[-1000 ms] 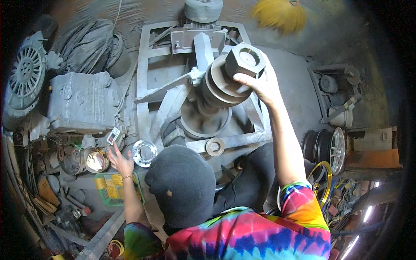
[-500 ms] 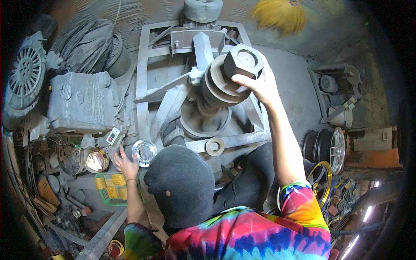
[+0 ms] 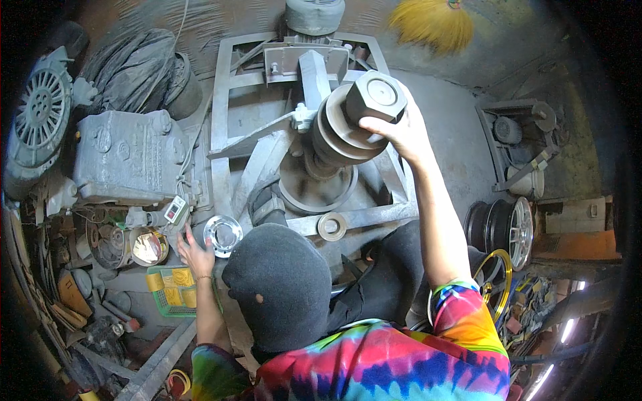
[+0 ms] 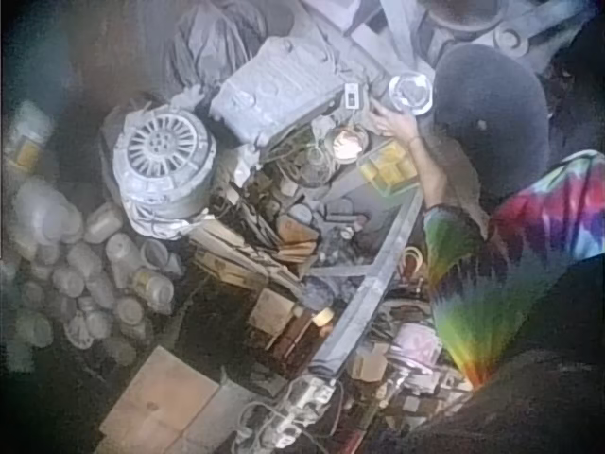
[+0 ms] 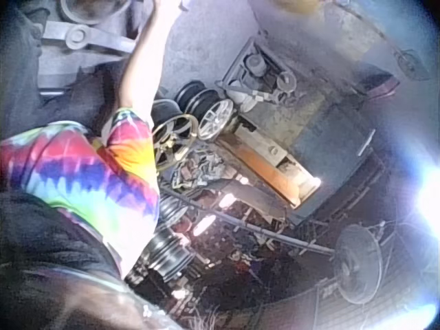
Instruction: The person places several metal components, including a flanged hub, a ring, and a large nut, onto a vertical shaft and secures them.
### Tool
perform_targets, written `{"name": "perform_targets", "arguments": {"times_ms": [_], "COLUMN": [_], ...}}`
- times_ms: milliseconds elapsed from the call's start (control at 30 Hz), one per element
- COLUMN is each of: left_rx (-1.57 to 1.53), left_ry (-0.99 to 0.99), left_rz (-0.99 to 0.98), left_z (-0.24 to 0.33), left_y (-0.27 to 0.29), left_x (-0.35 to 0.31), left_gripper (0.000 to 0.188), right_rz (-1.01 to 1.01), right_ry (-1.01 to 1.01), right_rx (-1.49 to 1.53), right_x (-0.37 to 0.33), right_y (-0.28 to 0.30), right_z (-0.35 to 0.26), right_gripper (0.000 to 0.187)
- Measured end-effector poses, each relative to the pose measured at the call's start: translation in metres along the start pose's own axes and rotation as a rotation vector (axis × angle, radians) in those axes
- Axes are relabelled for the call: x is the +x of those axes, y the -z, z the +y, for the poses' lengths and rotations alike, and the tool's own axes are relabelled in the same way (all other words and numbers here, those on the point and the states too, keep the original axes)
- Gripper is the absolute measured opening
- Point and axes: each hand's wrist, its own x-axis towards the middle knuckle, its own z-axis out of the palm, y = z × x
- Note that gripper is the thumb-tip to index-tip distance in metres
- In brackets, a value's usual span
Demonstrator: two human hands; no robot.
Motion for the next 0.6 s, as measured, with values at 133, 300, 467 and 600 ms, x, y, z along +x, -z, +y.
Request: {"name": "perform_targets", "arguments": {"times_ms": [133, 300, 467, 600], "left_rx": [-0.01, -0.026, -0.002, -0.001], "left_ry": [0.001, -0.005, 0.052, 0.035], "left_rz": [-0.002, 0.01, -0.044, -0.042], "left_z": [-0.01, -0.01, -0.008, -0.006], "left_y": [-0.006, -0.006, -0.001, -0.003], "left_x": [0.0, -0.001, 0.0, 0.001], "left_gripper": [0.083, 0.084, 0.084, 0.084], "right_rz": [-0.07, -0.08, -0.078, -0.075], "right_ry": [-0.053, -0.051, -0.039, 0.009], "right_rx": [0.02, 0.034, -0.005, -0.186], "right_x": [0.005, 0.005, 0.007, 0.006], "right_y": [0.005, 0.007, 0.01, 0.065], "right_z": [-0.01, -0.005, -0.001, 0.021], "right_gripper": [0.085, 0.088, 0.085, 0.085]}}
